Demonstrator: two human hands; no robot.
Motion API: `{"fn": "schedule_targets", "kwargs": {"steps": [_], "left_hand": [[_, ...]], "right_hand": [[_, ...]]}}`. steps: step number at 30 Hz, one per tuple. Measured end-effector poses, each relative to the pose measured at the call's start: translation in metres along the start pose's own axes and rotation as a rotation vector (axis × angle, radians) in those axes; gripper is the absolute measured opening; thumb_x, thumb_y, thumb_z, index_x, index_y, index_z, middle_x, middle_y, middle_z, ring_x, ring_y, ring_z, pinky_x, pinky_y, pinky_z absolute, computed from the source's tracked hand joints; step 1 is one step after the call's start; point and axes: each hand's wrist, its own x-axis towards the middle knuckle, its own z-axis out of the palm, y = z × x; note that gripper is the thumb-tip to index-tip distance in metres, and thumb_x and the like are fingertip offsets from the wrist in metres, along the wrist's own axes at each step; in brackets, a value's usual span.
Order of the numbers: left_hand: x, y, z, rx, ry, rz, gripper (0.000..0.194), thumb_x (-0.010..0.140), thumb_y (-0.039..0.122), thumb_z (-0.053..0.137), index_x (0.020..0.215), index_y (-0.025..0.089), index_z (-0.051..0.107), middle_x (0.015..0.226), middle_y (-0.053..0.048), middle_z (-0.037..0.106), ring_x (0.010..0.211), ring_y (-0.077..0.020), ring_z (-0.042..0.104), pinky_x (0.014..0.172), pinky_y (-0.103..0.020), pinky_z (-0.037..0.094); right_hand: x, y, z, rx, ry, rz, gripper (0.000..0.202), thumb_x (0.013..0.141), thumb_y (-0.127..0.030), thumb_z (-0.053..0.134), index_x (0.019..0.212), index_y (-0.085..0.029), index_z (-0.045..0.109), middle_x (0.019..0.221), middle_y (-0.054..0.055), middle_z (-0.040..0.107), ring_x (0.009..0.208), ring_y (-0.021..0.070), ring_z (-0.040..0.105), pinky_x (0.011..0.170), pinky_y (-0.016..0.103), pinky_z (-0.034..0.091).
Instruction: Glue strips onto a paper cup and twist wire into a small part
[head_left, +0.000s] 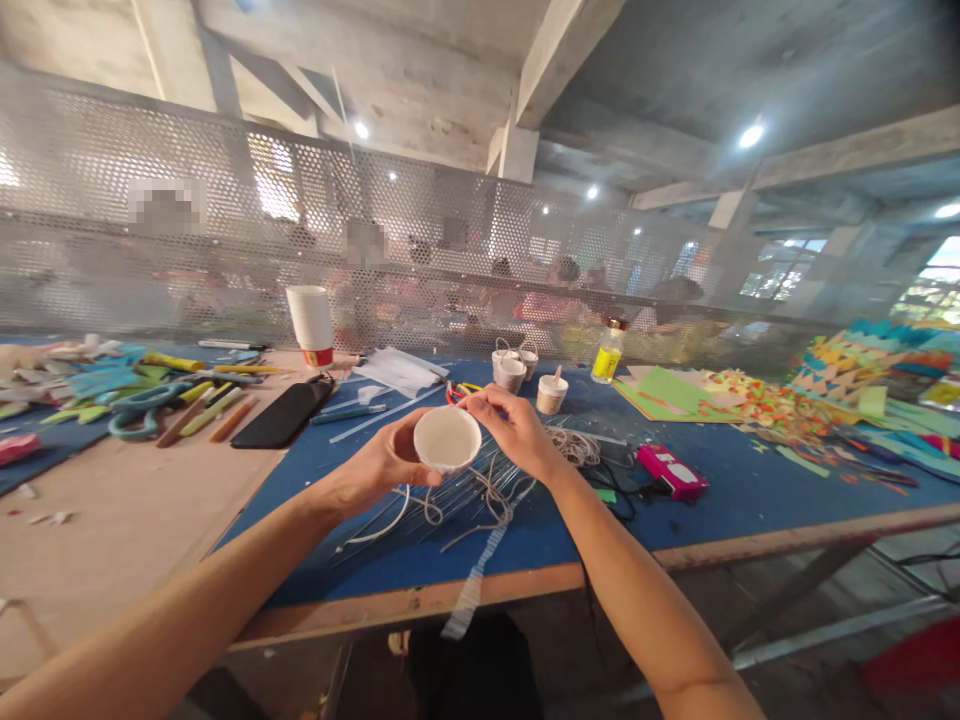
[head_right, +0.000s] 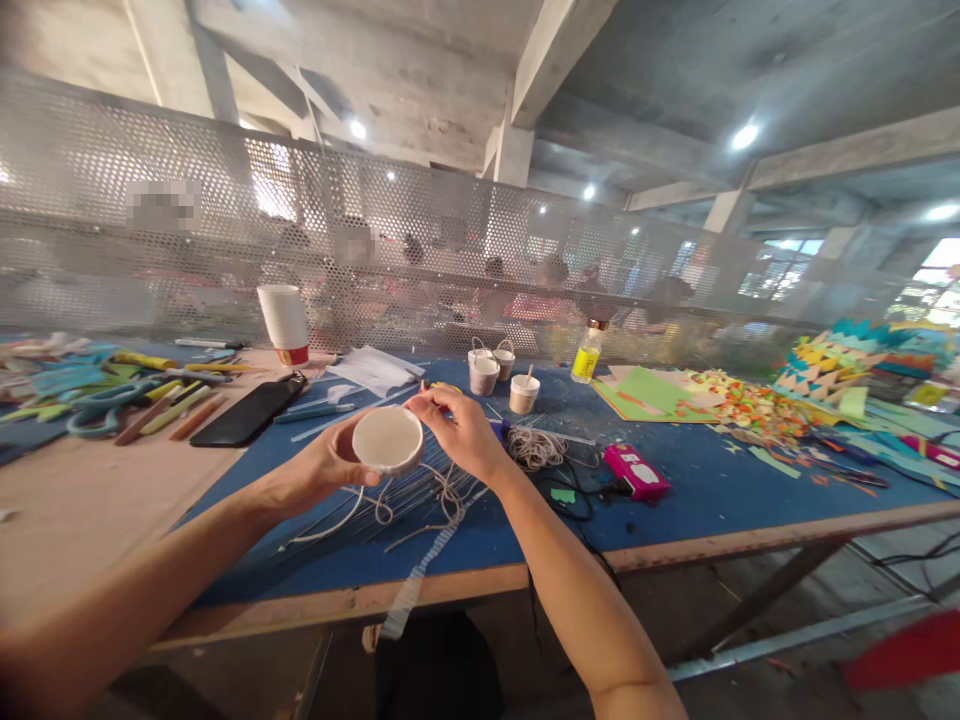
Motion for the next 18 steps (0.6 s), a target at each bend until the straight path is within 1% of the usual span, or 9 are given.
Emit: {"fn": "schedule_targets", "kwargs": {"steps": [5, 10, 14, 18], "left_hand": [[0.0023, 0.0006, 0.0005, 0.038, 0.022, 0.007, 0.074, 0.057, 0.017, 0.085, 0.125, 0.023, 0.057, 0.114, -0.008, 0.067, 0.096, -0.023, 0.063, 0.081, -0.034, 0.049], [0.003, 0.0032, 0.0025, 0.062, 0.045, 0.022, 0.071, 0.056, 0.016, 0.085, 0.122, 0.023, 0.059, 0.113, -0.007, 0.068, 0.097, -0.023, 0.063, 0.084, -0.035, 0.048], [0.0031, 0.0021, 0.0034, 0.054, 0.021, 0.008, 0.07, 0.058, 0.016, 0.084, 0.123, 0.022, 0.058, 0.114, -0.008, 0.067, 0.096, -0.023, 0.064, 0.083, -0.036, 0.049], [0.0038, -0.0005, 0.0033, 0.063, 0.011, 0.005, 0.066, 0.059, 0.016, 0.084, 0.12, 0.021, 0.059, 0.105, -0.006, 0.069, 0.092, -0.0221, 0.064, 0.081, -0.035, 0.05]], "right_hand": [[-0.0053, 0.0026, 0.0005, 0.085, -0.012, 0.041, 0.03, 0.098, -0.04, 0.046, 0.108, -0.022, 0.068, 0.097, 0.004, 0.067, 0.092, 0.0149, 0.061, 0.08, 0.028, 0.05], [-0.0084, 0.0032, 0.0016, 0.076, 0.014, 0.031, 0.024, 0.098, -0.034, 0.047, 0.108, -0.024, 0.067, 0.104, 0.004, 0.066, 0.097, 0.0153, 0.061, 0.083, 0.03, 0.052], [-0.0098, -0.0004, 0.0032, 0.006, 0.081, -0.022, 0.022, 0.098, -0.028, 0.047, 0.111, -0.027, 0.065, 0.108, 0.004, 0.065, 0.1, 0.0146, 0.06, 0.089, 0.033, 0.052], [-0.0105, -0.0023, 0.0044, -0.062, 0.109, -0.094, 0.017, 0.094, -0.027, 0.055, 0.107, -0.026, 0.066, 0.101, 0.003, 0.065, 0.104, 0.016, 0.058, 0.096, 0.036, 0.048]]}}
